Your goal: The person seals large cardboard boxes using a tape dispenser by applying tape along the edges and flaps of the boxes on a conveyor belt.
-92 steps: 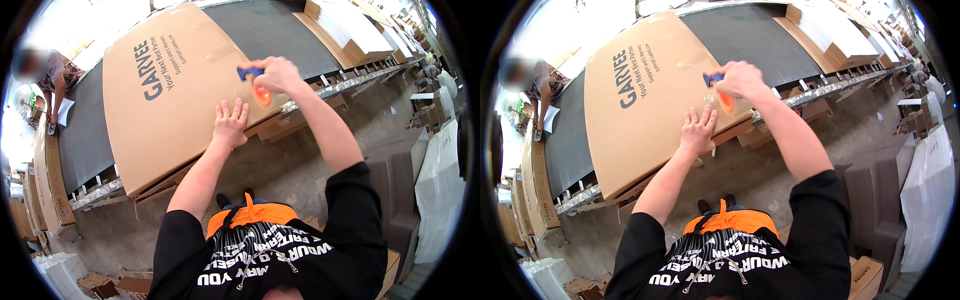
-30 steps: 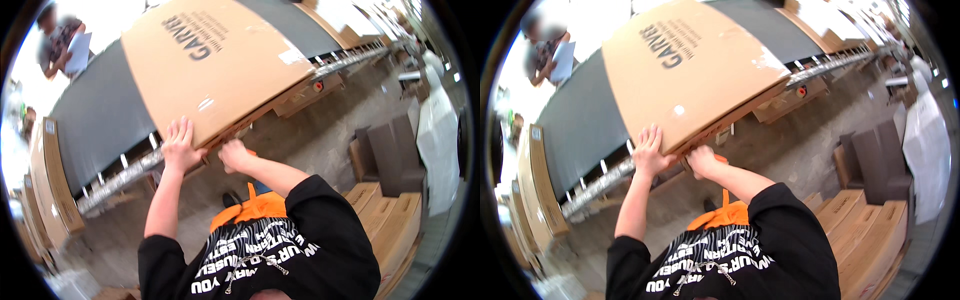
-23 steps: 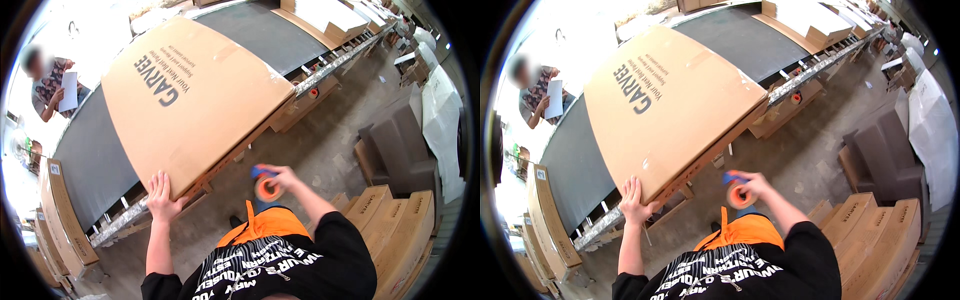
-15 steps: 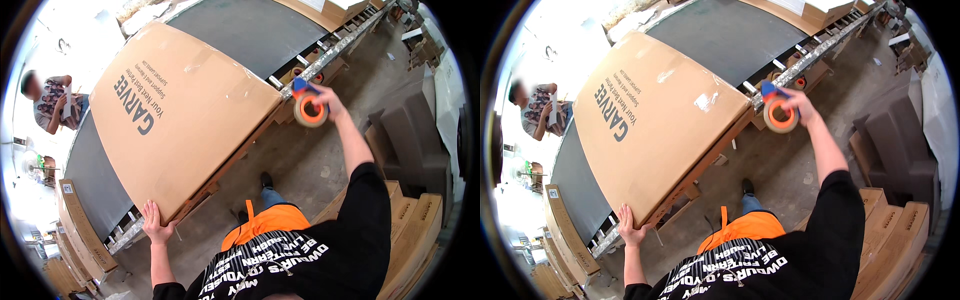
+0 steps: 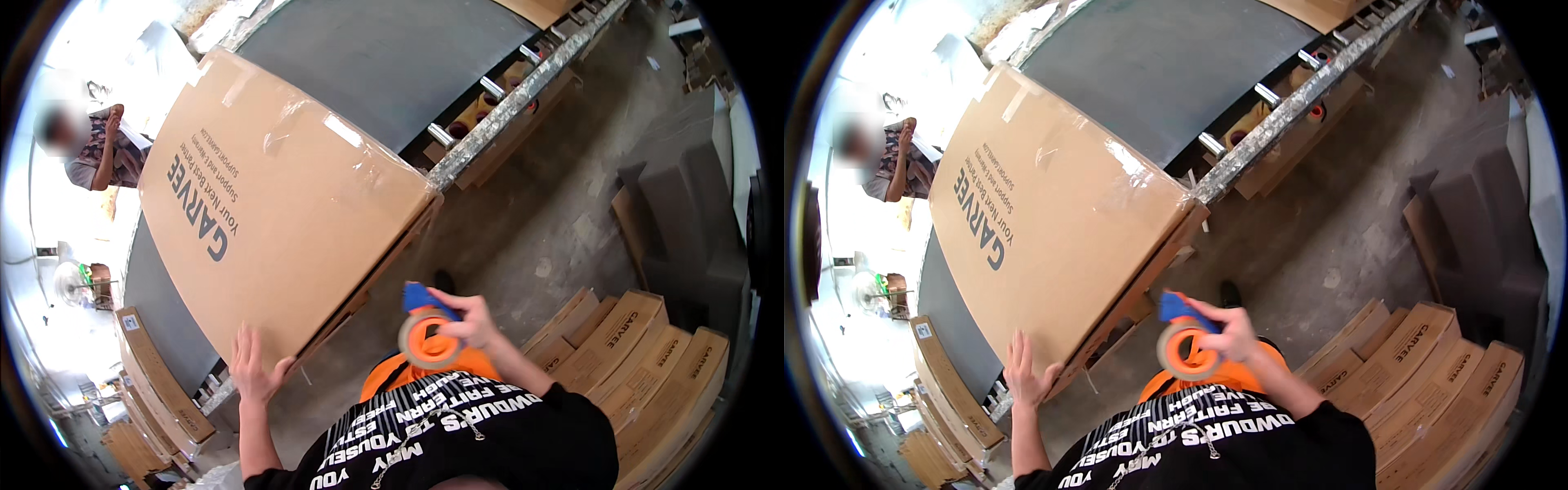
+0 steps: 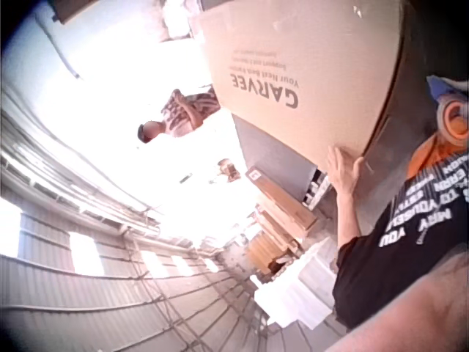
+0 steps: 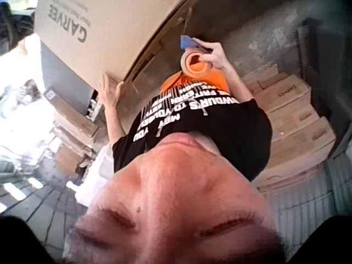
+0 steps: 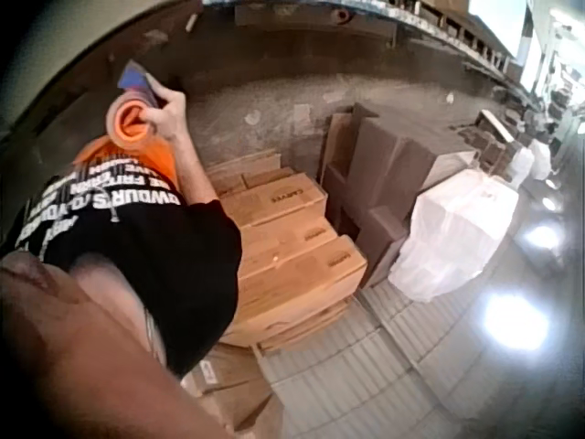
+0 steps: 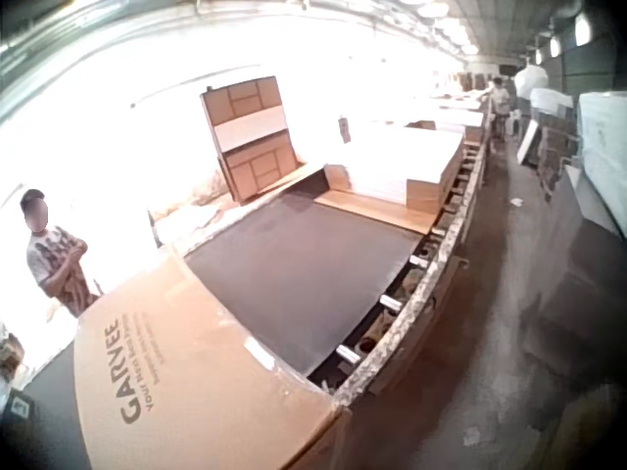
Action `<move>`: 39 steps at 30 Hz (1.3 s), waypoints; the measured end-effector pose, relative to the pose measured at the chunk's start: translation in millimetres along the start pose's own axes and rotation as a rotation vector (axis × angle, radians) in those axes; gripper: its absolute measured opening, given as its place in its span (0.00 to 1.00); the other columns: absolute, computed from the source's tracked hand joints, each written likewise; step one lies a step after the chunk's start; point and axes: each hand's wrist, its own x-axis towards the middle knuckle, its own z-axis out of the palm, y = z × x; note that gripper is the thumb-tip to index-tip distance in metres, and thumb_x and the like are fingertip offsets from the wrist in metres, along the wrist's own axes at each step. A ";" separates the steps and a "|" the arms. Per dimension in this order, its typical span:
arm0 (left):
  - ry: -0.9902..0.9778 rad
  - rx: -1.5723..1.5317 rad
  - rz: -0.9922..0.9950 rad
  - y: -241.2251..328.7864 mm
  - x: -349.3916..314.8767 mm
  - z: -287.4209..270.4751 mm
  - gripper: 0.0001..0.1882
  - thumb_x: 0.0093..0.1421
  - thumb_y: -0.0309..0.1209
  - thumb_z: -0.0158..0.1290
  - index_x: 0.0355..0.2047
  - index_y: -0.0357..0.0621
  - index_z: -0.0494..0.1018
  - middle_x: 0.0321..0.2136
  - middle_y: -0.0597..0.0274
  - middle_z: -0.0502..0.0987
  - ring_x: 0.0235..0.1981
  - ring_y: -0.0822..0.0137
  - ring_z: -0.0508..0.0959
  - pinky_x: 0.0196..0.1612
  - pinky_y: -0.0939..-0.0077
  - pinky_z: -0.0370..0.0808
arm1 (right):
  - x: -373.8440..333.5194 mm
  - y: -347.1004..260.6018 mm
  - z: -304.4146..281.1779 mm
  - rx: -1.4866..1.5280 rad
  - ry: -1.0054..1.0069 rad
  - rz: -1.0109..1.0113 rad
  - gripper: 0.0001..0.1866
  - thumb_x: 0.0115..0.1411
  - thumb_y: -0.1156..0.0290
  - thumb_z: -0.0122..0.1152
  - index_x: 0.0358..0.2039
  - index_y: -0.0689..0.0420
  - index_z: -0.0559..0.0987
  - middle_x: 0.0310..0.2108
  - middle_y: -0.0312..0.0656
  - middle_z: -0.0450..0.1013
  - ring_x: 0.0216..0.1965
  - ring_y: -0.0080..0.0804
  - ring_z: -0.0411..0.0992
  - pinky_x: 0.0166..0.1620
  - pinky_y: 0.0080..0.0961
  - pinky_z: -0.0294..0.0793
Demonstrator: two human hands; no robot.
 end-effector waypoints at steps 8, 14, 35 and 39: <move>0.062 -0.077 1.374 243.2 247.7 -4.9 0.12 0.52 0.36 0.58 0.36 0.48 0.80 0.52 0.66 0.73 0.48 0.57 0.75 0.58 0.60 0.67 | 34.7 -8.7 90.1 -0.014 0.297 -0.014 0.34 0.42 0.76 0.62 0.56 0.63 0.76 0.32 0.33 0.77 0.31 0.14 0.69 0.37 0.13 0.69; -0.236 0.494 1.287 242.2 309.9 44.1 0.13 0.60 0.45 0.51 0.28 0.60 0.83 0.35 0.67 0.81 0.31 0.63 0.83 0.31 0.67 0.77 | 33.1 0.9 104.1 0.073 0.404 -0.066 0.35 0.44 0.76 0.61 0.58 0.67 0.73 0.28 0.29 0.73 0.26 0.13 0.66 0.31 0.13 0.69; -0.132 0.297 1.778 -133.0 -25.4 48.2 0.11 0.60 0.41 0.51 0.34 0.60 0.83 0.42 0.83 0.81 0.66 0.59 0.62 0.73 0.54 0.46 | -67.2 266.3 529.3 -0.335 0.648 -0.200 0.37 0.39 0.63 0.66 0.54 0.60 0.77 0.44 0.55 0.77 0.45 0.44 0.78 0.51 0.28 0.74; -0.114 0.107 1.817 -152.7 -29.8 55.4 0.10 0.57 0.39 0.57 0.39 0.60 0.82 0.47 0.82 0.79 0.66 0.58 0.63 0.73 0.54 0.49 | -20.4 243.5 539.9 -0.409 0.723 -0.207 0.29 0.41 0.60 0.64 0.46 0.54 0.81 0.34 0.51 0.78 0.37 0.49 0.78 0.44 0.36 0.76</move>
